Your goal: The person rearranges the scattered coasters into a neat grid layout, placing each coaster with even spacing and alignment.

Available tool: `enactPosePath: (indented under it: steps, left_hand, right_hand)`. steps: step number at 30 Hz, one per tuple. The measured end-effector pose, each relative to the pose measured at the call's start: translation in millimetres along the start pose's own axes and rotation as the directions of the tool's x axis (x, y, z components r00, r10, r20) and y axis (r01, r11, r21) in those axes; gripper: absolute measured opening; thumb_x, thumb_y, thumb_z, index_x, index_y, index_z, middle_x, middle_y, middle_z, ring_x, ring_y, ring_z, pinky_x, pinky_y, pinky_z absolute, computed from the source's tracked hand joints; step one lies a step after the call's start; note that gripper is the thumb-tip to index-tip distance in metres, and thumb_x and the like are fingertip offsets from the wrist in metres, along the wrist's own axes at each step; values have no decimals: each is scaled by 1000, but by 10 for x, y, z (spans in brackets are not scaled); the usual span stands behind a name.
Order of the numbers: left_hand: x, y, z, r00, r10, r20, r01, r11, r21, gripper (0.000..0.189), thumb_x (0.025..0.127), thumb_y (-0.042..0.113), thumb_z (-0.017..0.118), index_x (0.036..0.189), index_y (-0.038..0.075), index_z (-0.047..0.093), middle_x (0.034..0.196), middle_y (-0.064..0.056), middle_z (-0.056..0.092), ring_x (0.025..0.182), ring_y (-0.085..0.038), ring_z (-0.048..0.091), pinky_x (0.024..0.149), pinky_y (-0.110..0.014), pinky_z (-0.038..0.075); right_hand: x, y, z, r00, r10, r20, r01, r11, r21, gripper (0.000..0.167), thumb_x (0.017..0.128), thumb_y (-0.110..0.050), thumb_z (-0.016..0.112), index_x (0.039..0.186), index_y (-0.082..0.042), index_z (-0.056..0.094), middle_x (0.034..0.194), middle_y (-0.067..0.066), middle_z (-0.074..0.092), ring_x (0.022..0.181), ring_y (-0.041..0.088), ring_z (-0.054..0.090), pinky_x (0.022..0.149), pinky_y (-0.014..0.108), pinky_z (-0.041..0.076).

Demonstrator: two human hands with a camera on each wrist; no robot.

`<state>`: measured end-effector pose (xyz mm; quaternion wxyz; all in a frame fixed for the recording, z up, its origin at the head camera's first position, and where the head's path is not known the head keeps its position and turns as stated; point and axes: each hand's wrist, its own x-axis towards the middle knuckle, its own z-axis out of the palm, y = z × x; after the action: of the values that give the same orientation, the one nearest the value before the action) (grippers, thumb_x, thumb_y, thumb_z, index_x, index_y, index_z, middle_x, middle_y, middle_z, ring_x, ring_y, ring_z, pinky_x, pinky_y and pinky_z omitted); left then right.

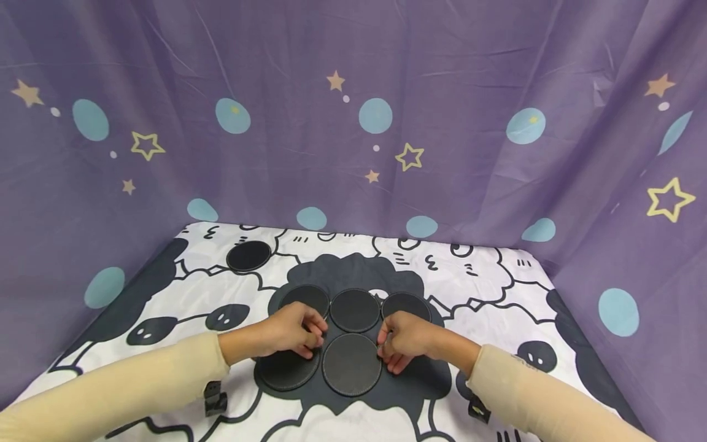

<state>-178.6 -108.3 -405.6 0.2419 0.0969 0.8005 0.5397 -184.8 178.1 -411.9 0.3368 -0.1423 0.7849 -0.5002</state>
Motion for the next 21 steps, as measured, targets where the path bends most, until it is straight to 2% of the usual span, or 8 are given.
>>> enactPosePath:
  steps: [4,11,16,21]
  left_hand:
    - [-18,1,-126,1000,4,-29,-4,1000,-7,30,80,-17,65,109,-11,67,89,-15,64,79,-22,71,64,-35,65]
    - [11,-46,-430,989,-6,-147,10,1000,20,25,87,-14,65,112,-11,66,90,-15,66,83,-27,70,65,-35,65]
    - [49,-136,-686,972,-34,-233,43,998,35,25,89,-11,64,114,-11,65,91,-14,66,80,-24,68,68,-34,65]
    - [88,-214,-920,946,-56,-321,75,996,49,27,88,-10,65,115,-12,64,92,-15,67,78,-22,66,68,-33,65]
  right_hand:
    - [38,-74,-64,999,-47,1,47,999,-23,13,86,10,60,99,8,61,86,17,69,68,24,69,62,40,64]
    - [187,-246,-117,994,-102,-29,100,991,-86,15,86,10,57,98,7,65,87,17,67,72,26,69,67,43,65]
    - [372,-358,-100,992,-119,-50,113,986,-121,6,92,5,62,97,6,66,88,21,68,71,24,68,67,41,65]
    - [583,-494,-44,989,-137,-58,127,980,-156,5,95,0,67,96,5,68,88,23,68,69,22,68,66,38,65]
